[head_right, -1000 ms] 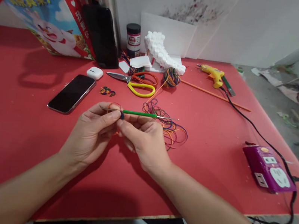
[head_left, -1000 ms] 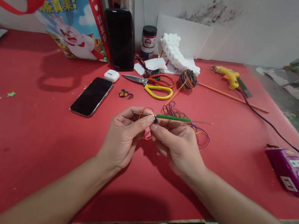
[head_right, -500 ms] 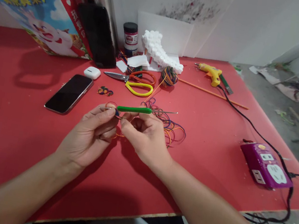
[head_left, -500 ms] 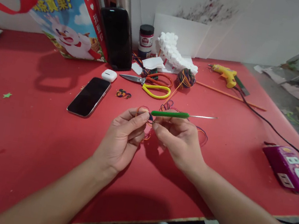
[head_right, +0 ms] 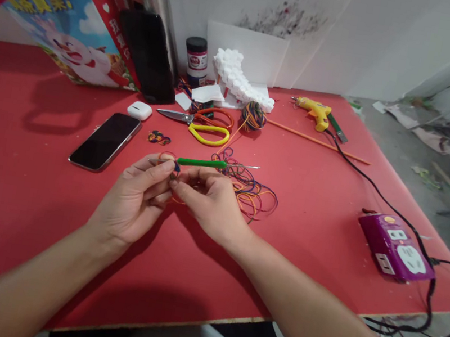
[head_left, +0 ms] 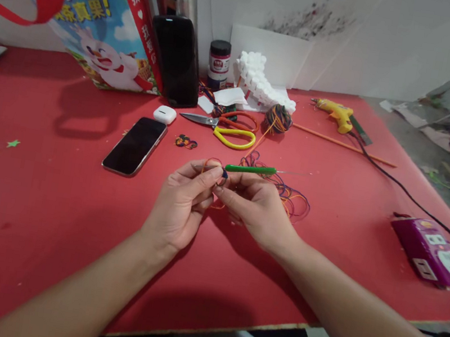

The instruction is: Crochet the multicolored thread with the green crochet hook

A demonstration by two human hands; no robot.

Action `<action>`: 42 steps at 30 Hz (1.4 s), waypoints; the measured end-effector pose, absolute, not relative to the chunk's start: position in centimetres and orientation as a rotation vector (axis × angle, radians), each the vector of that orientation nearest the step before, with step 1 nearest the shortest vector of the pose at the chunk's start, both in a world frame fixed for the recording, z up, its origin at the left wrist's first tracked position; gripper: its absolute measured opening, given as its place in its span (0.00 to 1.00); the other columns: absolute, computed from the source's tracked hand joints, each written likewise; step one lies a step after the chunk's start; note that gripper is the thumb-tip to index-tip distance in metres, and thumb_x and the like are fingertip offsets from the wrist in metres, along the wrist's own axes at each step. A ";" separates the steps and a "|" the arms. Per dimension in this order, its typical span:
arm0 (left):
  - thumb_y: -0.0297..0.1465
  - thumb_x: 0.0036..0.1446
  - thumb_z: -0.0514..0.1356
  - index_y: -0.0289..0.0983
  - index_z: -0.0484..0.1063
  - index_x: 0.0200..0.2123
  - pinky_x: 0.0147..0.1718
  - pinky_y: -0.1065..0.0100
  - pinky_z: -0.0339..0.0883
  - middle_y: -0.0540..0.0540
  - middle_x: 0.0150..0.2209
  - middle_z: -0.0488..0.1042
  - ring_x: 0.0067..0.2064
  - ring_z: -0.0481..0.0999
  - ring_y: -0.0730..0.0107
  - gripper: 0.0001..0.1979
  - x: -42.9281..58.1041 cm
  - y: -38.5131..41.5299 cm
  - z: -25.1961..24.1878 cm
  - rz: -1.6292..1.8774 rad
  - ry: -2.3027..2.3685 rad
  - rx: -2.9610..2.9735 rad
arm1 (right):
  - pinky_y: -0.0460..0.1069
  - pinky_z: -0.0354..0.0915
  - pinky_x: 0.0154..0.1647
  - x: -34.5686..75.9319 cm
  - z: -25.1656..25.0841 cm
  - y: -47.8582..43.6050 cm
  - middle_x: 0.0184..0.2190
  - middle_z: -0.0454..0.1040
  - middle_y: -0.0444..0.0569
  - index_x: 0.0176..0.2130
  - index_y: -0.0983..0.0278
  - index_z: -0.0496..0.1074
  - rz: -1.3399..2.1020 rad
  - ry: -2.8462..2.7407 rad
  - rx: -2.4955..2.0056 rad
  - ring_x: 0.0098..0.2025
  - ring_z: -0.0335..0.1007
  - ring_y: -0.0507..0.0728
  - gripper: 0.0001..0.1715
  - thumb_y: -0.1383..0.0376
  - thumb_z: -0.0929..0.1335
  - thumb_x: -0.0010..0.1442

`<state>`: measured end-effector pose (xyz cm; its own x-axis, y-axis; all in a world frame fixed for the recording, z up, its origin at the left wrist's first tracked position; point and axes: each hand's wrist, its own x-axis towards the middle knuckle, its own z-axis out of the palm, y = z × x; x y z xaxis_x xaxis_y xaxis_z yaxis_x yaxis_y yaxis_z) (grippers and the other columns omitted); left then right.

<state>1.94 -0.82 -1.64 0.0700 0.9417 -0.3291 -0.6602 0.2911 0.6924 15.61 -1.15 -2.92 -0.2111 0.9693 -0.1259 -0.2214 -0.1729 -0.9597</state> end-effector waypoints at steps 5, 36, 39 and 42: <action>0.23 0.41 0.79 0.32 0.81 0.29 0.16 0.83 0.60 0.52 0.24 0.77 0.18 0.67 0.86 0.12 2.0 -0.7 -1.5 1.286 0.848 0.463 | 0.44 0.61 0.16 16.3 -2.4 -1.4 0.17 0.72 0.39 0.32 0.65 0.75 1.650 -1.111 -1.081 0.15 0.63 0.48 0.17 0.57 0.79 0.55; 0.24 0.32 0.82 0.35 0.83 0.26 0.18 0.84 0.65 0.54 0.29 0.82 0.22 0.74 0.86 0.16 2.4 -0.5 -1.9 1.374 0.876 0.466 | 0.43 0.66 0.16 15.6 -2.6 -1.4 0.19 0.76 0.42 0.29 0.66 0.77 1.368 -1.083 -1.191 0.16 0.69 0.48 0.14 0.59 0.78 0.53; 0.24 0.33 0.82 0.35 0.83 0.27 0.21 0.81 0.72 0.54 0.28 0.82 0.22 0.78 0.82 0.16 2.4 -0.5 -2.1 1.364 0.868 0.459 | 0.43 0.66 0.16 15.5 -2.7 -1.5 0.19 0.75 0.41 0.29 0.65 0.76 1.356 -1.074 -1.186 0.16 0.69 0.48 0.14 0.59 0.78 0.53; 0.23 0.34 0.81 0.36 0.82 0.26 0.26 0.80 0.77 0.54 0.29 0.83 0.27 0.83 0.77 0.15 2.6 -0.5 -2.1 1.366 0.832 0.430 | 0.42 0.65 0.15 15.5 -2.8 -1.5 0.18 0.74 0.41 0.27 0.65 0.75 1.327 -1.085 -1.167 0.15 0.68 0.48 0.13 0.60 0.77 0.54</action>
